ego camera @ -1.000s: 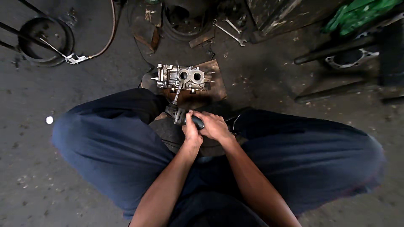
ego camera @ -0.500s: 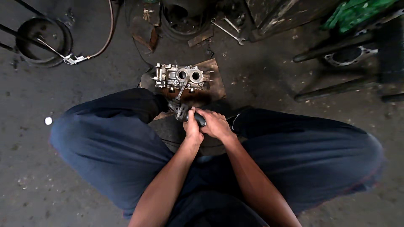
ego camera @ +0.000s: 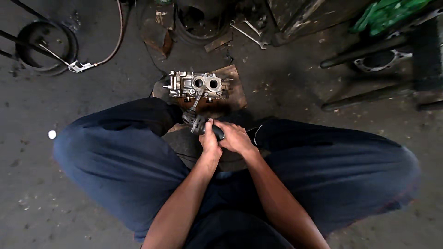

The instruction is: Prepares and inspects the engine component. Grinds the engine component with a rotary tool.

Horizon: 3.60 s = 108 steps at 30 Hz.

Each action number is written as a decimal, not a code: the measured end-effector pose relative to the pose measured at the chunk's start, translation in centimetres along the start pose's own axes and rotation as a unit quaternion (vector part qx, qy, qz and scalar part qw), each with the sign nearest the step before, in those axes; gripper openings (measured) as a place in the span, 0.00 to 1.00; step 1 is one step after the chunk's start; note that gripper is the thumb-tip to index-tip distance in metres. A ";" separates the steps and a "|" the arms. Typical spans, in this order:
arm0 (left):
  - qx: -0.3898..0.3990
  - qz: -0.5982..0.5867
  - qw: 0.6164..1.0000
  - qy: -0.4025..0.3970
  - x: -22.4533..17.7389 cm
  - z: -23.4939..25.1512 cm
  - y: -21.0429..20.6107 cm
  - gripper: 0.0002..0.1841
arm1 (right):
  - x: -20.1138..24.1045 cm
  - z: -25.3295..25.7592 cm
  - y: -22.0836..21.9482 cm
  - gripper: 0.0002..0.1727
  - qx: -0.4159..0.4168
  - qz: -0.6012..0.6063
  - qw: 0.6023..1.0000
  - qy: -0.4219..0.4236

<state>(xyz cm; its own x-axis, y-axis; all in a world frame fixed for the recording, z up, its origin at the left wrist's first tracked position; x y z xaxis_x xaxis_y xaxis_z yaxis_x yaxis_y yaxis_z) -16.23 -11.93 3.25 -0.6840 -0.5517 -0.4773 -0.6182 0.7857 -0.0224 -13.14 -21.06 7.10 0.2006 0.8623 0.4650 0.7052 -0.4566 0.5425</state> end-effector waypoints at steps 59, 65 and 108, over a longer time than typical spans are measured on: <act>0.036 0.022 0.996 -0.074 -2.7 1.9 -1.5 0.30 | -0.5 3.2 1.4 0.43 -0.040 0.069 0.996 0.034; 0.038 0.017 0.996 -0.085 -2.9 0.8 -1.3 0.35 | -0.2 2.4 1.7 0.45 -0.050 0.072 0.995 0.036; 0.041 0.148 0.967 -0.202 -10.9 3.8 4.3 0.27 | 9.0 3.2 -1.8 0.49 -0.059 0.132 0.989 0.008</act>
<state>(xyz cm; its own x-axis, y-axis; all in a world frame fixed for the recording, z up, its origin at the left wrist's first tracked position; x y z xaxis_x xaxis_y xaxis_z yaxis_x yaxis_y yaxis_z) -9.96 -1.48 5.02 -0.6098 -0.1576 -0.7768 -0.3742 0.9211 0.1069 -10.44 -11.81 8.06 0.3562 0.7063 0.6117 0.5445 -0.6890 0.4784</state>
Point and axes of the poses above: each hand's wrist, its own z-axis towards the middle knuckle, its own y-axis out of the back of the hand, x = y × z, the point moved 5 cm from there along z, towards the middle knuckle, and after that the axes turned 6 degrees about z, right-handed, at the moved point
